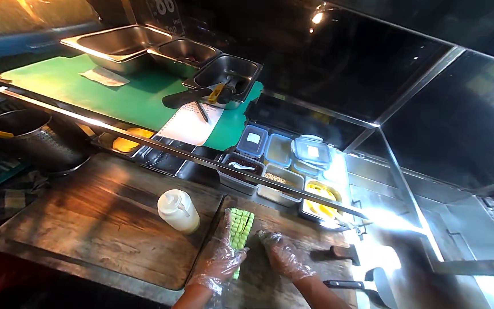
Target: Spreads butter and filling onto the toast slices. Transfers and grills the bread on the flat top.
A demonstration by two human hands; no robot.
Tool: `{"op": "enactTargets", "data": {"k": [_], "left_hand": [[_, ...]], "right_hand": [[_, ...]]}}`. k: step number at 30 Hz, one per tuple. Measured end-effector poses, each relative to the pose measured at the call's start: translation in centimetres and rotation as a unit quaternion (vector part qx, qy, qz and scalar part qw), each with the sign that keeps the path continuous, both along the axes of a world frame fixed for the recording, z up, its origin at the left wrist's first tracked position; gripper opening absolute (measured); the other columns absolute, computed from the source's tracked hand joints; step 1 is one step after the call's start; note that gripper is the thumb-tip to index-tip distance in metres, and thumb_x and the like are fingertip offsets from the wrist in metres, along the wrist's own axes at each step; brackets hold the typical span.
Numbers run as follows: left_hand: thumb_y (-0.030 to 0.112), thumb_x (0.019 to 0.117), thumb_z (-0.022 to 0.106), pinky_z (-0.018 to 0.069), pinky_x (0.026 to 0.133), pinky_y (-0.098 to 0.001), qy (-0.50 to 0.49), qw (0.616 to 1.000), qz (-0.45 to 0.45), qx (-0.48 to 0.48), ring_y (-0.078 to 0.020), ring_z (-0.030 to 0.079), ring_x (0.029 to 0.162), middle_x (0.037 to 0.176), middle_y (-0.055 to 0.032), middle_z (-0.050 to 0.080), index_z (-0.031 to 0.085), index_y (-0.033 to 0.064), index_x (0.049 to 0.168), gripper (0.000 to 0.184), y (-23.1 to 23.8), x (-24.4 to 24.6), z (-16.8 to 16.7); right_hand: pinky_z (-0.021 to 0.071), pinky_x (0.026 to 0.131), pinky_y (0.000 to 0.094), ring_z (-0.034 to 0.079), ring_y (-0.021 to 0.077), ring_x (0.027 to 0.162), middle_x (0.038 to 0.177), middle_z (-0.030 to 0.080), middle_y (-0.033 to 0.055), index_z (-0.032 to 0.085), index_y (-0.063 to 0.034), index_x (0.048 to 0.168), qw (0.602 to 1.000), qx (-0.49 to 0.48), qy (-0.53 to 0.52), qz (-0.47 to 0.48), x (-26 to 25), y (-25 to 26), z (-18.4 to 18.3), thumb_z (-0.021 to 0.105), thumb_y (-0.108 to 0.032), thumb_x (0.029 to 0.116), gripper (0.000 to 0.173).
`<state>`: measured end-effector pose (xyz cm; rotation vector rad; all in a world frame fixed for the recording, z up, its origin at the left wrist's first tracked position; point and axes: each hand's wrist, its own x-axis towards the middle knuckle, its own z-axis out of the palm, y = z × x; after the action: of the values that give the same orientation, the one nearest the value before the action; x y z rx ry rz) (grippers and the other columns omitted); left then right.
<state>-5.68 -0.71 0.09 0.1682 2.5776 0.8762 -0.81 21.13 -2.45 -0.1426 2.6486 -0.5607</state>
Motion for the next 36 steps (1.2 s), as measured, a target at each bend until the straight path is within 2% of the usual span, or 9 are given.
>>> {"op": "enactTargets", "data": {"k": [5, 8, 11, 16, 21, 25, 28, 32, 36], "left_hand": [[0.051, 0.0845, 0.077, 0.0376, 0.120, -0.0385, -0.015, 0.994, 0.004, 0.105, -0.0185, 0.045, 0.145, 0.165, -0.0097, 0.035, 0.010, 0.0153, 0.167, 0.112, -1.4, -0.2, 0.0], [0.043, 0.1009, 0.057, 0.0367, 0.121, -0.0380, -0.051, 0.973, 0.089, 0.208, -0.0133, 0.044, 0.146, 0.162, -0.0010, 0.042, 0.033, 0.0224, 0.162, 0.069, -3.4, -0.2, -1.1], [0.034, 0.1009, 0.056, 0.0400, 0.118, -0.0332, -0.061, 0.949, 0.132, 0.279, -0.0094, 0.048, 0.142, 0.156, 0.0004, 0.051, 0.053, 0.0157, 0.151, 0.053, -4.5, 0.1, -2.2], [0.027, 0.0999, 0.057, 0.0393, 0.118, -0.0311, -0.040, 0.971, 0.058, 0.229, -0.0084, 0.051, 0.139, 0.151, -0.0014, 0.056, 0.054, 0.0152, 0.150, 0.051, -5.1, -0.3, -2.6], [0.025, 0.1010, 0.057, 0.0406, 0.117, -0.0291, -0.065, 0.953, 0.074, 0.286, -0.0061, 0.052, 0.137, 0.149, 0.0011, 0.058, 0.058, 0.0164, 0.146, 0.046, -5.5, -0.6, -2.9], [0.022, 0.1010, 0.056, 0.0409, 0.117, -0.0304, -0.084, 0.946, 0.059, 0.308, -0.0069, 0.052, 0.137, 0.149, 0.0012, 0.058, 0.060, 0.0152, 0.145, 0.044, -6.2, -0.8, -3.0], [0.024, 0.1004, 0.058, 0.0405, 0.118, -0.0304, -0.080, 0.941, 0.052, 0.324, -0.0084, 0.053, 0.137, 0.148, -0.0016, 0.059, 0.061, 0.0119, 0.143, 0.044, -6.5, -1.3, -3.5], [0.025, 0.1010, 0.057, 0.0404, 0.118, -0.0307, -0.099, 0.940, 0.059, 0.321, -0.0080, 0.052, 0.137, 0.149, -0.0004, 0.058, 0.060, 0.0136, 0.144, 0.045, -6.6, -1.5, -3.4], [0.025, 0.1022, 0.056, 0.0405, 0.118, -0.0320, -0.089, 0.941, 0.051, 0.324, -0.0087, 0.053, 0.137, 0.148, -0.0005, 0.059, 0.060, 0.0135, 0.144, 0.044, -6.7, -1.4, -3.7]], "right_hand": [[0.0482, 0.111, 0.0501, 0.060, 0.0318, 0.130, 0.136, 0.065, 0.0171, 0.061, -0.0088, 0.139, 1.000, 0.025, -0.007, -0.015, 0.3, -0.9, -0.3, 0.047, -0.013, 0.1030, 0.040], [0.0495, 0.109, 0.0508, 0.062, 0.0325, 0.129, 0.135, 0.066, 0.0170, 0.063, -0.0100, 0.137, 0.998, 0.040, -0.023, -0.044, 0.4, -1.6, -0.1, 0.047, -0.015, 0.1033, 0.038], [0.0498, 0.109, 0.0517, 0.061, 0.0340, 0.128, 0.136, 0.065, 0.0179, 0.063, -0.0094, 0.137, 0.995, 0.054, -0.036, -0.079, 0.4, -2.7, 0.5, 0.046, -0.017, 0.1042, 0.038], [0.0506, 0.108, 0.0497, 0.062, 0.0318, 0.129, 0.136, 0.066, 0.0151, 0.064, -0.0128, 0.139, 0.992, 0.067, 0.002, -0.109, 1.1, -3.1, -0.9, 0.044, -0.019, 0.1052, 0.039], [0.0578, 0.090, 0.0359, 0.071, 0.0139, 0.094, 0.097, 0.075, 0.0044, 0.078, -0.0091, 0.097, 0.923, -0.156, 0.052, -0.349, -0.3, -3.3, 1.0, 0.070, -0.016, 0.0882, 0.014], [0.0623, 0.083, 0.0298, 0.073, 0.0103, 0.086, 0.095, 0.077, 0.0061, 0.079, -0.0038, 0.100, 0.859, -0.347, 0.088, -0.366, -0.2, -9.4, 5.1, 0.071, -0.005, 0.0902, 0.013], [0.0604, 0.087, 0.0342, 0.073, 0.0123, 0.090, 0.095, 0.077, 0.0050, 0.081, -0.0097, 0.102, 0.890, -0.288, 0.063, -0.348, -0.7, -12.6, 5.3, 0.066, -0.014, 0.0955, 0.017], [0.0582, 0.089, 0.0365, 0.072, 0.0150, 0.093, 0.098, 0.075, 0.0060, 0.077, -0.0081, 0.102, 0.915, -0.205, 0.024, -0.346, -1.9, -13.6, 5.9, 0.070, -0.017, 0.0910, 0.015], [0.0587, 0.095, 0.0344, 0.073, 0.0135, 0.099, 0.104, 0.078, 0.0073, 0.079, -0.0056, 0.107, 0.893, -0.268, 0.101, -0.347, -0.9, -13.2, 4.2, 0.064, -0.005, 0.0934, 0.020]]}}
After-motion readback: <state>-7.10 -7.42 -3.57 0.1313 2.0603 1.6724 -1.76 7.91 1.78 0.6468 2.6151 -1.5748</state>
